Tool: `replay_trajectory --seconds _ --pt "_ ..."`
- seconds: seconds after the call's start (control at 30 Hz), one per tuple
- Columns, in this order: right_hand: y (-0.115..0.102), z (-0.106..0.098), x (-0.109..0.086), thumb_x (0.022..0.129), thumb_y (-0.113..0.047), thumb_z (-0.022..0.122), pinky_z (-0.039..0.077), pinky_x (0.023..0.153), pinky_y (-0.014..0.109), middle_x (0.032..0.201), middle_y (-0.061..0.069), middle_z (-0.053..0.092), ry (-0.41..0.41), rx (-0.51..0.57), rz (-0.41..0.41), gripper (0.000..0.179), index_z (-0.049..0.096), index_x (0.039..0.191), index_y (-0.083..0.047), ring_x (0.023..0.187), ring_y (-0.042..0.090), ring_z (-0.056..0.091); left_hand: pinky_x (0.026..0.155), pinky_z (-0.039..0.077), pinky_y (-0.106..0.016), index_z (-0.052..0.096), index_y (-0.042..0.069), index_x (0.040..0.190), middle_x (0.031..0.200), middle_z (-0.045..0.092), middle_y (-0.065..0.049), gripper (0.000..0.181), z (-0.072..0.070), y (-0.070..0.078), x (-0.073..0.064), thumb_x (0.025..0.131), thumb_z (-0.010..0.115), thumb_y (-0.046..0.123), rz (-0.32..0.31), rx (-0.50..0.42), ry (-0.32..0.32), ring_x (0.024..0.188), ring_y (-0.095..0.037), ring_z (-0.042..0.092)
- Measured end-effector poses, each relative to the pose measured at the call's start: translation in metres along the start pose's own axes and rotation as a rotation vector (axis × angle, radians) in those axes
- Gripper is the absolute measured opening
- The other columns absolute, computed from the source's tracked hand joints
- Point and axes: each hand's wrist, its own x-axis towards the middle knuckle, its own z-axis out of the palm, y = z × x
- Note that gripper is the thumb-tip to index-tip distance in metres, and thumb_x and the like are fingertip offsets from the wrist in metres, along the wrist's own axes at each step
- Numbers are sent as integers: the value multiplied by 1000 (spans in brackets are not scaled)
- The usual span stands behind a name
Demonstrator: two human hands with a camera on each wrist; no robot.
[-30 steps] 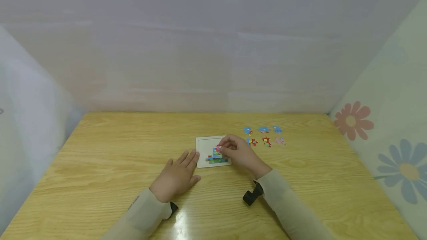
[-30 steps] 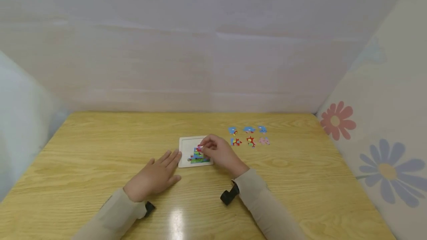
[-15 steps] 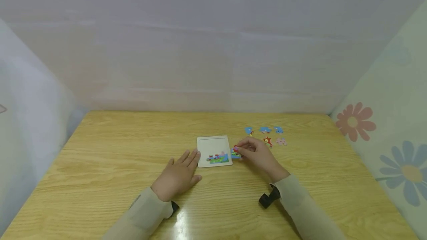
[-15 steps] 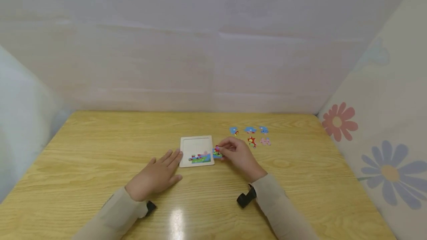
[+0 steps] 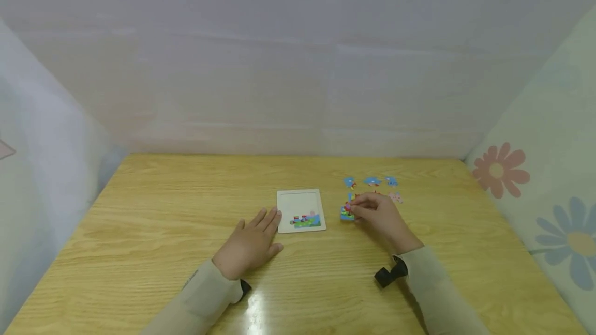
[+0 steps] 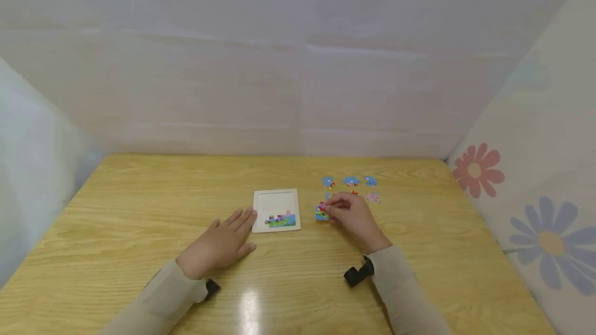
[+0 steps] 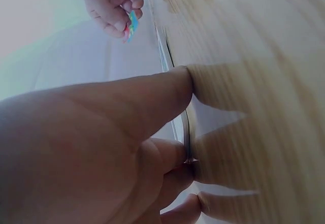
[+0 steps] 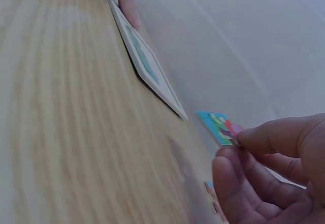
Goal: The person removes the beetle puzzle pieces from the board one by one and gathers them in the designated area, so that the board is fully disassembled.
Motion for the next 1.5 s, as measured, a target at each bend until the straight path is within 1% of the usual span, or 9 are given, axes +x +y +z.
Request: replay_trajectory --seconds 0.2,0.33,0.53,0.87,0.97,1.13,1.3,1.37,1.5 --pt "2 -17 0 96 -10 71 61 73 33 103 15 75 -50 -81 20 19 70 109 4 83 24 72 114 23 -70 28 4 160 167 23 -11 71 0 1 0 104 56 39 -2 -9 -11 153 -35 21" --pt "3 -23 1 96 -10 71 61 72 33 100 13 76 -47 -119 43 18 71 108 3 82 23 72 114 24 -69 28 4 160 167 23 -11 72 1 0 1 104 56 40 -4 4 -11 153 -35 21" --pt "3 -27 2 96 -10 71 61 70 33 95 12 76 -32 -183 37 15 74 104 3 77 21 70 115 24 -69 27 4 160 167 23 -11 72 0 -1 3 104 55 40 -11 14 -18 153 -34 21" --pt "3 -26 3 97 -11 70 55 63 31 83 4 72 -26 -353 28 11 75 99 -2 69 17 62 114 24 -69 27 4 160 167 22 -11 72 3 -3 3 104 55 41 -3 25 -9 153 -34 21" --pt "3 -25 2 97 -10 69 55 62 32 82 4 71 -24 -358 27 10 74 100 -2 68 17 62 114 25 -69 27 4 160 167 22 -11 72 2 -3 3 105 55 41 -1 27 -8 153 -34 21" --pt "4 -25 2 98 -9 68 55 62 32 83 6 70 -23 -331 25 10 73 101 -1 68 18 62 113 26 -70 28 4 160 167 23 -12 72 2 -4 4 105 55 41 2 38 -6 153 -34 21" --pt "5 -25 3 98 -12 68 55 61 31 85 7 70 -11 -327 30 11 73 103 -3 69 19 62 114 25 -69 27 4 160 167 22 -11 73 2 -4 4 105 54 42 -2 37 -12 153 -34 20" --pt "5 -23 3 98 -14 68 54 63 31 88 7 71 8 -344 15 13 73 104 -3 72 18 62 114 25 -69 27 4 160 167 22 -11 73 2 -4 5 105 54 42 -4 38 -16 153 -34 20" --pt "1 -16 2 98 -16 69 53 70 32 97 7 72 46 -363 -40 17 73 108 -3 83 18 64 115 23 -69 25 5 161 167 21 -10 73 1 -4 5 105 53 42 -11 39 -24 154 -33 19"
